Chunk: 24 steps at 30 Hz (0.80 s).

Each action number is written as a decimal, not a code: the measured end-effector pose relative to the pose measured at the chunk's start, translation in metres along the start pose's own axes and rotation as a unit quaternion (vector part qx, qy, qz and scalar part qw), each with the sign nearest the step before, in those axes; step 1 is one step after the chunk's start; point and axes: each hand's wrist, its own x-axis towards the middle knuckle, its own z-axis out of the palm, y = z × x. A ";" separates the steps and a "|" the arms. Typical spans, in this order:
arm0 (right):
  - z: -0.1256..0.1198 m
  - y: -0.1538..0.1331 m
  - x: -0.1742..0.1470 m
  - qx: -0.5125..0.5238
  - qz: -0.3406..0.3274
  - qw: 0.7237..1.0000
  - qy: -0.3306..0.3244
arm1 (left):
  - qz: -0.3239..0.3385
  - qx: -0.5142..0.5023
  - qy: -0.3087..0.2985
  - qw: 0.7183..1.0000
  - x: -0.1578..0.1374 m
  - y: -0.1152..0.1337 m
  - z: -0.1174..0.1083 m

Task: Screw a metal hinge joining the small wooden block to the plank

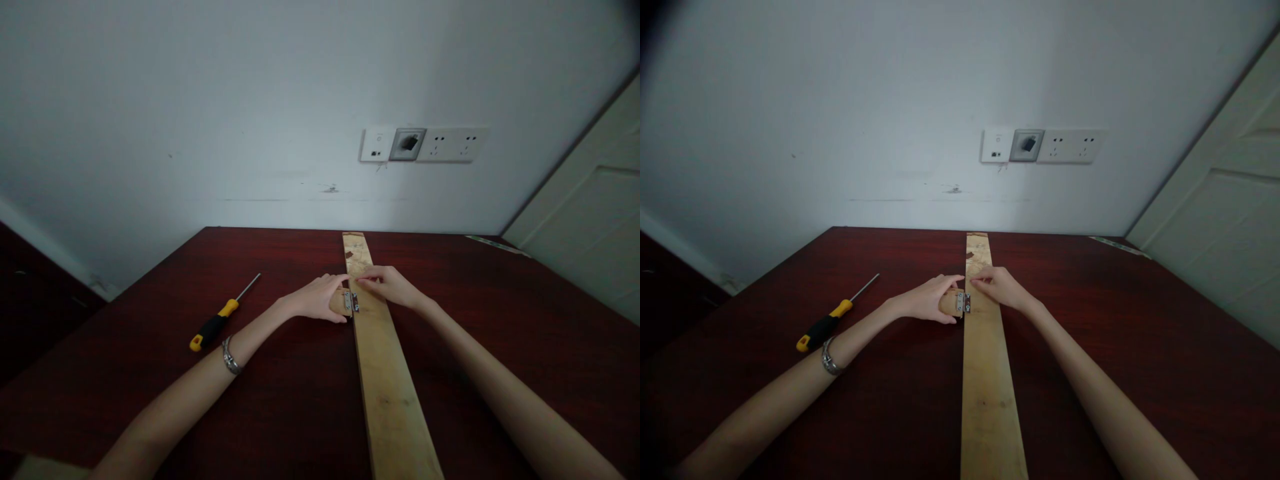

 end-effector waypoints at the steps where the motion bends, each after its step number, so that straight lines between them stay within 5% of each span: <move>1: 0.000 0.000 0.000 0.001 0.000 1.000 0.000 | 0.001 0.001 0.001 1.000 0.000 0.000 0.000; 6: -0.004 -0.002 0.000 0.012 -0.001 1.000 -0.002 | 0.007 -0.011 0.026 1.000 -0.001 0.002 -0.010; 16: -0.008 -0.007 0.001 0.039 -0.011 0.998 0.041 | -0.059 -0.011 0.200 0.978 -0.007 -0.006 -0.071; 24: -0.014 -0.024 0.000 0.034 -0.026 0.998 0.053 | -0.220 0.085 0.080 0.969 -0.044 -0.038 -0.124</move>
